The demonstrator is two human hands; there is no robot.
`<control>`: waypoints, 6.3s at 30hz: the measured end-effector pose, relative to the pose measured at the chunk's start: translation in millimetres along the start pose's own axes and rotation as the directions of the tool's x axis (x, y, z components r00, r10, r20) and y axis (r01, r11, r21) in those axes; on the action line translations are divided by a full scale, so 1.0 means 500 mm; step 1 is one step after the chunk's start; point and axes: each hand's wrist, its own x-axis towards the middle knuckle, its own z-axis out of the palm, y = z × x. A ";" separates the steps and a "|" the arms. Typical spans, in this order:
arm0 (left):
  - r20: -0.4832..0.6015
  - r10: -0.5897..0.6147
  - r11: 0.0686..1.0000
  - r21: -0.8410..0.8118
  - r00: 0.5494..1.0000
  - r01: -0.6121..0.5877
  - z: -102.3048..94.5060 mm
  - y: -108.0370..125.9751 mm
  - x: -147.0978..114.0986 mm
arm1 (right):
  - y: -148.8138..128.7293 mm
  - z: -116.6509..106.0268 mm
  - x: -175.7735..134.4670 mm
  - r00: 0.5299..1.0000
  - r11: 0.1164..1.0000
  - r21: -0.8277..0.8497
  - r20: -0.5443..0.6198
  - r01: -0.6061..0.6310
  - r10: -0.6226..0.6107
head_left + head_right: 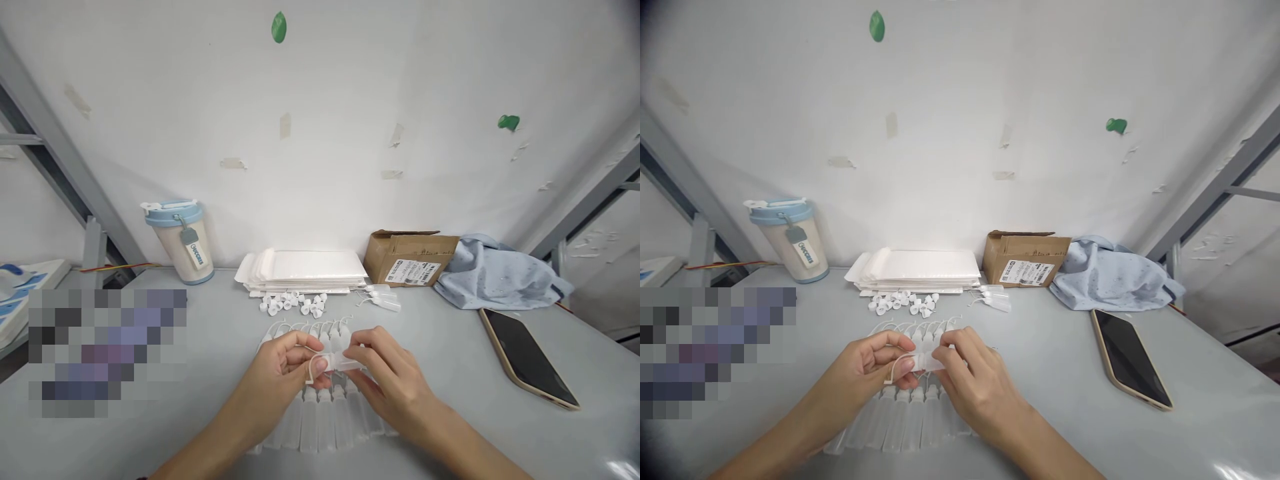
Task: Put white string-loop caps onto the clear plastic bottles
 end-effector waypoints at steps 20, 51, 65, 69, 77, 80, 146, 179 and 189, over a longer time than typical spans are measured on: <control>-0.077 0.039 0.999 0.022 0.996 -0.037 0.002 0.006 -0.006 | -0.006 0.003 0.003 0.998 0.974 0.217 -0.018 -0.058 0.063; 0.011 0.202 0.876 0.445 0.979 -0.186 0.018 0.002 -0.020 | -0.008 0.002 0.003 0.994 0.958 0.277 -0.058 -0.077 0.096; 0.078 0.445 0.701 0.590 0.892 -0.401 0.018 -0.004 -0.026 | -0.022 -0.012 0.009 0.893 0.769 0.454 0.212 -0.450 0.397; 0.044 0.291 0.838 0.469 0.956 -0.277 0.019 0.012 -0.028 | -0.021 -0.014 0.009 0.932 0.841 0.403 0.129 -0.360 0.337; -0.084 0.262 0.847 0.498 0.961 -0.187 0.013 0.007 -0.019 | -0.019 -0.016 0.014 0.960 0.891 0.364 0.047 -0.273 0.275; -0.088 0.246 0.861 0.478 0.965 -0.175 0.013 0.011 -0.022 | -0.016 -0.017 0.014 0.958 0.887 0.371 0.029 -0.274 0.284; 0.033 0.435 0.601 0.733 0.900 -0.317 -0.018 -0.002 0.000 | 0.023 -0.019 0.022 0.680 0.512 0.449 0.439 -0.732 0.587; -0.020 0.468 0.395 0.899 0.884 -0.188 -0.178 -0.059 0.090 | 0.198 -0.014 -0.025 0.711 0.687 -0.424 0.129 -0.590 0.691; -0.042 0.411 0.373 0.919 0.911 -0.126 -0.168 -0.048 0.085 | 0.086 -0.028 0.010 0.844 0.906 0.195 0.475 -0.377 0.249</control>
